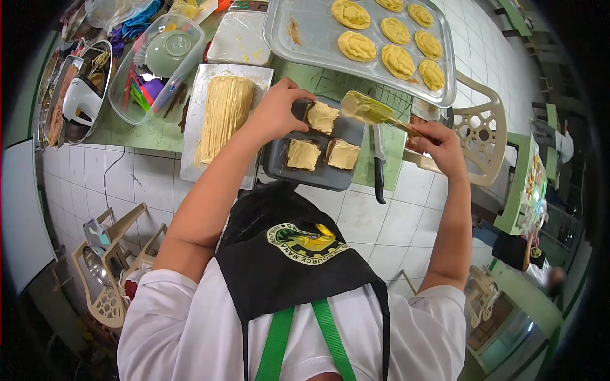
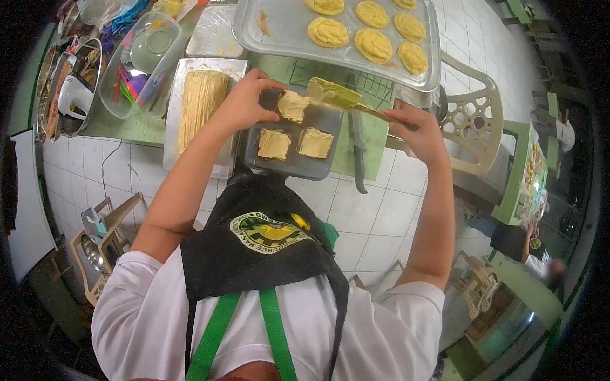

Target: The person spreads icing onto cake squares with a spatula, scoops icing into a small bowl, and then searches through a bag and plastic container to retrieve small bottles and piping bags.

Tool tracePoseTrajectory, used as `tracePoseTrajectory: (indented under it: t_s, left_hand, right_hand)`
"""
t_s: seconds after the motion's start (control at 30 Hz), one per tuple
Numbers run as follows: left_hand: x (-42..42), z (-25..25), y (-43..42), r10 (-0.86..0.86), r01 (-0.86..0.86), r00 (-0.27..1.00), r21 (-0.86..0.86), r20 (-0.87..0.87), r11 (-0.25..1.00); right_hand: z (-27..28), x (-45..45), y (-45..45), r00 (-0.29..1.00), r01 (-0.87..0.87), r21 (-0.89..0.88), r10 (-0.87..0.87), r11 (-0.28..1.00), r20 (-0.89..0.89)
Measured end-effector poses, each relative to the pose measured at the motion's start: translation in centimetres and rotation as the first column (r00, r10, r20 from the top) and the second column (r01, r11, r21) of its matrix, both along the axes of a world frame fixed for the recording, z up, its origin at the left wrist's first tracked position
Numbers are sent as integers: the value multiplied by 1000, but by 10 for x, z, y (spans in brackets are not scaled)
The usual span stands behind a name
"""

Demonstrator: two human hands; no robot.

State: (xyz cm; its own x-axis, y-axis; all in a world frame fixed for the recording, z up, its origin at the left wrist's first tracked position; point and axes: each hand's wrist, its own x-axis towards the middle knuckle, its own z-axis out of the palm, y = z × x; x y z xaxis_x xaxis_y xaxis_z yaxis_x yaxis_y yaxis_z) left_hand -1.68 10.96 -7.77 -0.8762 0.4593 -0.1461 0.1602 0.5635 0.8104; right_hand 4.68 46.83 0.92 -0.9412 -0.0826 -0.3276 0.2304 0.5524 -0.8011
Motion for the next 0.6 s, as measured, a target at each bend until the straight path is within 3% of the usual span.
tracePoseTrajectory:
  t_s: [0.13,0.2,0.33,0.6]
  left_hand:
    - [2,-5,-2,-20,20,1000,46,-4,999]
    - [3,-1,-2,4,-4,1000,27,14,1000]
    - [3,6,-1,27,-27,999,17,42,999]
    - [2,8,1,33,-34,997,13,72,999]
  right_hand:
    - [-18,3,3,995,-74,-91,67,993,-74]
    - [-25,0,-5,960,-237,57,243,970,-140]
    - [-42,-7,-14,942,-303,74,310,950,-129]
    - [-47,-19,-1,966,-258,56,259,965,-19]
